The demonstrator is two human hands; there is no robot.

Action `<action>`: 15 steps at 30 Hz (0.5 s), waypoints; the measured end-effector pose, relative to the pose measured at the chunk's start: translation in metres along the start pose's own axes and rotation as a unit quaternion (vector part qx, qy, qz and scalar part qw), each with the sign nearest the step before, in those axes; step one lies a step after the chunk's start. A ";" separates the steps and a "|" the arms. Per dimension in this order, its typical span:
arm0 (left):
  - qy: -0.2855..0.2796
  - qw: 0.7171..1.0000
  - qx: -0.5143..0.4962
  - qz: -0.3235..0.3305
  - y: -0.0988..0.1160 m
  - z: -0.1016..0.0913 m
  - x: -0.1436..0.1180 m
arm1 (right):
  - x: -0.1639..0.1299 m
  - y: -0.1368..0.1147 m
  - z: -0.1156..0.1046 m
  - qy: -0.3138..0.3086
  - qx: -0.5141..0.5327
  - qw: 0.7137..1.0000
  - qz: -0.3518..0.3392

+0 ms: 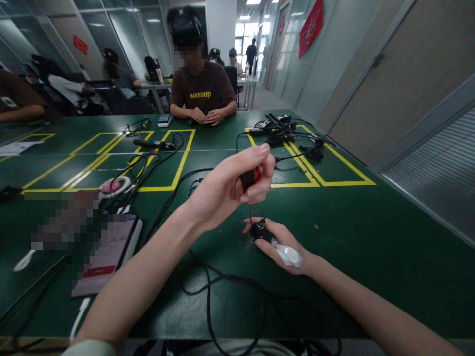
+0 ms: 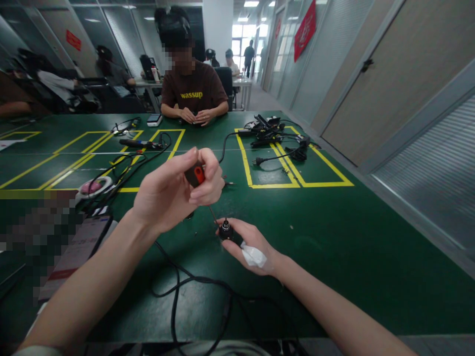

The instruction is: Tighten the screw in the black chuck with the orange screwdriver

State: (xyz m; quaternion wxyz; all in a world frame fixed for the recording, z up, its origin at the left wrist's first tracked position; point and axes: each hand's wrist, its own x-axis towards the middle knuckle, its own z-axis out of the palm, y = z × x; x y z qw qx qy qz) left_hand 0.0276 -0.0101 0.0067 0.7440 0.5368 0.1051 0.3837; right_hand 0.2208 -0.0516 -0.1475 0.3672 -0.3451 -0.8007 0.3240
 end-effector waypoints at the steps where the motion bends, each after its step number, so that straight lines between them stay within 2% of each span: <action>1: -0.002 1.000 0.001 -0.005 0.001 0.000 0.000 | 0.000 0.000 0.000 0.000 0.000 1.000 -0.001; 6: 0.006 1.000 -0.014 -0.025 0.004 0.002 0.000 | 0.000 0.000 0.000 -0.003 0.001 1.000 0.003; 15: 0.002 0.999 -0.036 -0.022 0.001 0.000 0.002 | 0.000 0.000 -0.001 -0.007 -0.002 1.000 0.012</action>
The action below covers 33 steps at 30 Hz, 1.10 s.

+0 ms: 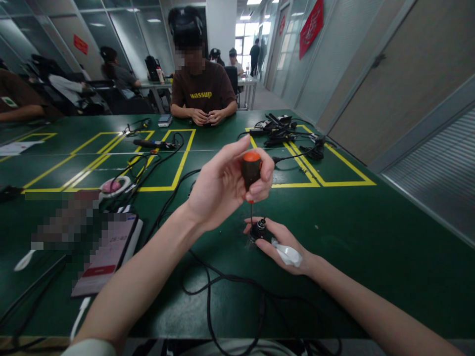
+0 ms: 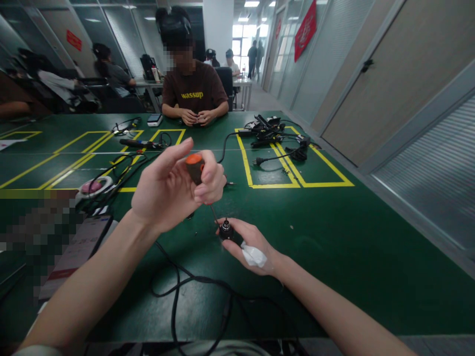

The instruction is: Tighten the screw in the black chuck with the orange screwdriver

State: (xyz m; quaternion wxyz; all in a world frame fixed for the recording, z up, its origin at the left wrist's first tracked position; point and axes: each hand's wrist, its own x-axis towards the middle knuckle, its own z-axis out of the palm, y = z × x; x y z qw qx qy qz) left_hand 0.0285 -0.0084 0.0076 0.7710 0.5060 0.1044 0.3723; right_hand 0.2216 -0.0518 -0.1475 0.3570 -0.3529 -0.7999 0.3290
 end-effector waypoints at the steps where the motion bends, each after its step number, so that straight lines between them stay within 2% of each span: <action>1: 0.009 1.000 -0.003 0.003 -0.001 0.000 0.000 | 0.000 0.000 0.000 0.000 0.002 1.000 0.002; 4: 0.026 1.000 0.003 0.018 -0.002 0.001 -0.001 | 0.000 -0.001 0.000 0.001 0.006 1.000 0.003; 10: -0.013 1.000 0.020 0.008 -0.002 0.000 -0.003 | 0.000 0.001 0.000 -0.001 0.007 1.000 0.001; 18: 0.003 1.000 0.016 -0.004 0.001 0.004 -0.001 | 0.001 -0.001 0.000 -0.001 0.008 1.000 0.002; 24: -0.006 1.000 0.005 -0.004 0.000 0.002 -0.001 | 0.001 -0.001 0.000 -0.002 0.010 1.000 0.004; 27: 0.009 1.000 -0.011 -0.009 0.000 0.002 -0.001 | 0.000 0.000 0.000 0.002 0.009 1.000 0.000; 30: 0.013 1.000 -0.019 0.005 -0.001 0.000 -0.001 | 0.000 0.000 0.000 0.003 0.006 1.000 -0.005; 33: -0.007 1.000 -0.009 0.016 -0.001 -0.004 -0.001 | 0.001 0.000 0.000 0.003 0.007 1.000 -0.007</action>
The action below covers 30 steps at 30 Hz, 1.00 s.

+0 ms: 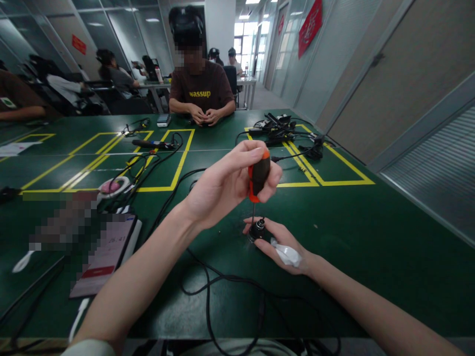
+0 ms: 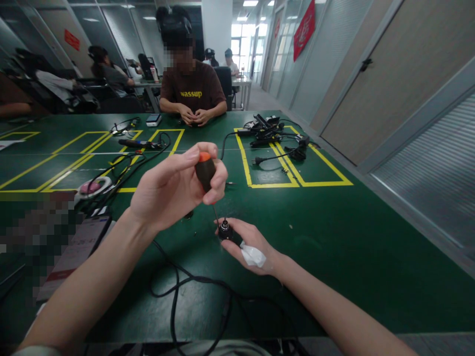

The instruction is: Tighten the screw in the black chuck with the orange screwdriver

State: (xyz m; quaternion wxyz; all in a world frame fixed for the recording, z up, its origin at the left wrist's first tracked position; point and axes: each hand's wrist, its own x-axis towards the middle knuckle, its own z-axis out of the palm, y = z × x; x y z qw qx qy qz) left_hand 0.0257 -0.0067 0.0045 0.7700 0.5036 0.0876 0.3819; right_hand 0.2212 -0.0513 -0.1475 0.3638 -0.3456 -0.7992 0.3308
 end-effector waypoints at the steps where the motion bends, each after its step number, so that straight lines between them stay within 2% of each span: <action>1: -0.007 1.000 0.006 -0.003 0.000 -0.001 0.000 | 0.000 0.000 0.000 0.001 0.000 1.000 -0.001; 4: -0.025 0.999 0.024 -0.020 0.002 -0.002 0.000 | 0.000 -0.001 0.000 0.005 -0.004 1.000 0.000; 9: -0.004 1.000 0.016 -0.025 0.001 0.000 0.001 | 0.001 -0.001 0.000 0.002 -0.003 1.000 0.008; 17: -0.004 0.999 0.026 -0.024 0.001 0.004 0.000 | 0.001 -0.001 0.000 0.002 -0.002 1.000 0.009; 22: -0.005 1.000 0.030 0.001 -0.001 0.004 -0.003 | 0.000 0.000 0.001 0.006 -0.008 1.000 -0.004; 30: 0.006 0.999 0.020 -0.026 0.004 0.003 0.000 | 0.000 -0.001 0.000 0.003 -0.012 1.000 -0.002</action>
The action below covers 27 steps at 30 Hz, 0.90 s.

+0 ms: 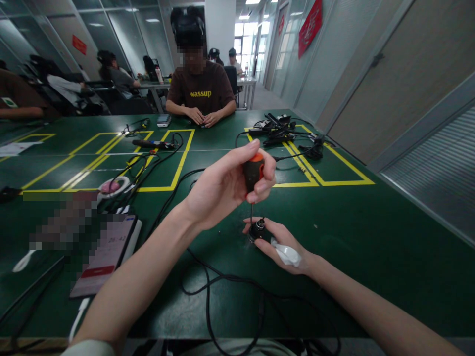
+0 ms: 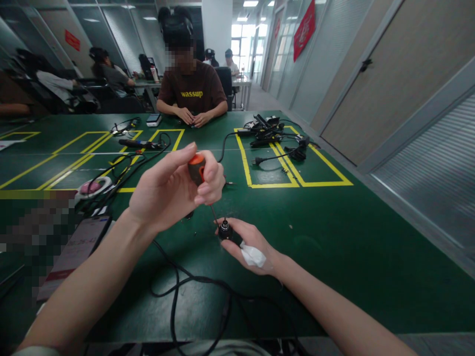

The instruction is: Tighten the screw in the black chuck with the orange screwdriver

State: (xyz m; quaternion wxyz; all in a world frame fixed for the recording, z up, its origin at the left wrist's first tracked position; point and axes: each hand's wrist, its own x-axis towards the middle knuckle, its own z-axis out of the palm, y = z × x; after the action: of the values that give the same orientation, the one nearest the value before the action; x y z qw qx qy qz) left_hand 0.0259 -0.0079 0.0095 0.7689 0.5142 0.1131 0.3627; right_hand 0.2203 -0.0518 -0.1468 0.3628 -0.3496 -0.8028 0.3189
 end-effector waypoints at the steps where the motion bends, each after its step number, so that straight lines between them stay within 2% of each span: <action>1: -0.002 1.000 -0.001 0.001 0.000 0.000 0.000 | 0.000 0.000 0.000 0.000 0.000 1.000 0.001; 13: -0.004 0.999 0.021 0.035 -0.005 -0.002 -0.001 | -0.001 0.002 0.000 -0.004 0.015 1.000 0.004; 27: -0.008 1.000 0.004 0.005 0.000 -0.002 0.000 | -0.001 0.002 0.000 -0.009 0.020 1.000 0.010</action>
State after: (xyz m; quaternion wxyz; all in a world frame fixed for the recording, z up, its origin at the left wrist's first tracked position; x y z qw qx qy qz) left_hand 0.0254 -0.0066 0.0085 0.7660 0.5204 0.1061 0.3621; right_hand 0.2216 -0.0509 -0.1484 0.3595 -0.3479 -0.7956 0.3417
